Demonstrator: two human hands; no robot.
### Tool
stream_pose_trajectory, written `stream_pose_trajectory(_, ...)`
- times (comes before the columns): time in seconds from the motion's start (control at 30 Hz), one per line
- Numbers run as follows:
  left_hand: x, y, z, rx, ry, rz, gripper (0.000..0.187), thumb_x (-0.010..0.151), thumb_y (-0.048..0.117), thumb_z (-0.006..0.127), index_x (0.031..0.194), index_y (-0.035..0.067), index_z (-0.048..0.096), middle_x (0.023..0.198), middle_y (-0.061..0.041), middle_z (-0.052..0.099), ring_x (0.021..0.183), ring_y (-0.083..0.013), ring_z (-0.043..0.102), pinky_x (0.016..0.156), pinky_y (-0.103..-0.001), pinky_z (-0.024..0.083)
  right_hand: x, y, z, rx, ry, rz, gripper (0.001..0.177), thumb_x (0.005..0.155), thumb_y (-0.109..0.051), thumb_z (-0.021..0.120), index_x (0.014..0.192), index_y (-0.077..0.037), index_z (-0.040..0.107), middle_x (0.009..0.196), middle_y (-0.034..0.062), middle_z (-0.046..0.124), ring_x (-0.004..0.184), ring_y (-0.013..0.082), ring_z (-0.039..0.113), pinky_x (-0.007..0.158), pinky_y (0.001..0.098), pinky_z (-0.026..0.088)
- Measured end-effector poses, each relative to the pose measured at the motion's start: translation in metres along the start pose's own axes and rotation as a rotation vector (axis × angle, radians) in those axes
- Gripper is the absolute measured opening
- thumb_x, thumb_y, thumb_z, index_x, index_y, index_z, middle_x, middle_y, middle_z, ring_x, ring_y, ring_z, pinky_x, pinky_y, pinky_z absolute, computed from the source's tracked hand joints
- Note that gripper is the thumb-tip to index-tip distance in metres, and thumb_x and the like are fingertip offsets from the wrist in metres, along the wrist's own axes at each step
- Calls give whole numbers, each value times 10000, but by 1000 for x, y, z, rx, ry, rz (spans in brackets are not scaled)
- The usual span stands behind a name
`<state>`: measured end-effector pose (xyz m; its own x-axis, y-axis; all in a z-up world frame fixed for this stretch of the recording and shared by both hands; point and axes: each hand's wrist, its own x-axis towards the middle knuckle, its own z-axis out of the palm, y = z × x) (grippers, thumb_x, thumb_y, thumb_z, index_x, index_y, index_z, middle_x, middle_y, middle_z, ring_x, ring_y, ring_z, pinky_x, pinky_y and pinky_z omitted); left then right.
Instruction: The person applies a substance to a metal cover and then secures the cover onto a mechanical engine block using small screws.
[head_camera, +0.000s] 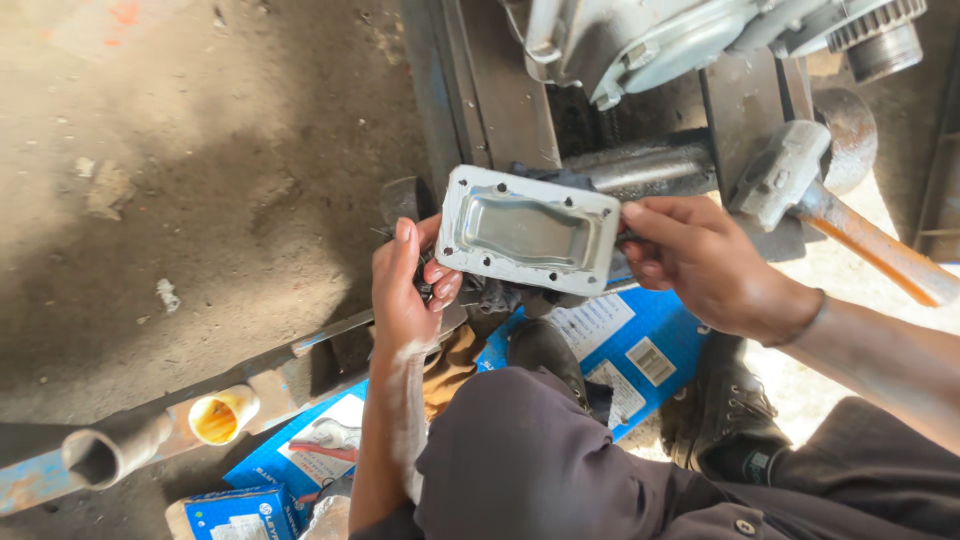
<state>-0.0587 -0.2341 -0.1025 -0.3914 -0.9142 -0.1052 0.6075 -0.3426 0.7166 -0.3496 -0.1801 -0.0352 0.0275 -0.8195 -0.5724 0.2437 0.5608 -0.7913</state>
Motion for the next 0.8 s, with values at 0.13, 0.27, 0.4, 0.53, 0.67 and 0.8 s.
stream_pose_trajectory(0.13,-8,29,29,-246,-272,173,612,1031,326,410,1428,-124,530,783,27,426,653,-74,379,588,-229,324,-27,-35,19,150,-130,-71,307,1060,-231,501,1099,48,623,771,36,519,619,109,425,543,254,364)
stream_pose_trajectory(0.27,-10,37,44,-303,-299,278,326,958,191,407,1149,-49,521,803,-26,507,686,-135,458,621,-281,419,-51,-58,45,240,-207,-144,339,1059,-248,502,1137,57,628,778,36,492,611,117,410,521,256,343)
stream_pose_trajectory(0.4,5,1,23,-432,89,129,521,909,20,333,1418,8,442,1092,-128,685,944,-237,683,785,-405,557,-62,-58,59,326,-283,-170,320,1072,-249,527,1070,61,604,791,46,502,614,113,415,517,253,342)
stream_pose_trajectory(0.53,21,-51,-8,-399,-392,349,428,1065,139,586,1459,-3,495,1309,-136,661,1182,-249,668,1013,-409,574,-59,-50,58,320,-275,-145,328,1063,-258,534,1024,59,607,780,44,505,616,116,439,506,247,344)
stream_pose_trajectory(0.67,25,-78,-4,-262,-181,474,545,1033,243,700,1488,36,483,1383,-98,627,1264,-238,637,1080,-431,549,-55,-42,53,314,-275,-147,316,1066,-252,533,1006,51,602,781,56,522,615,118,456,505,252,355)
stream_pose_trajectory(0.8,32,-79,18,-520,-197,357,502,1107,273,659,1499,12,486,1353,-137,633,1178,-260,652,938,-405,543,-49,-38,53,308,-275,-191,295,1071,-236,535,1010,46,599,788,61,537,627,125,465,536,259,370)
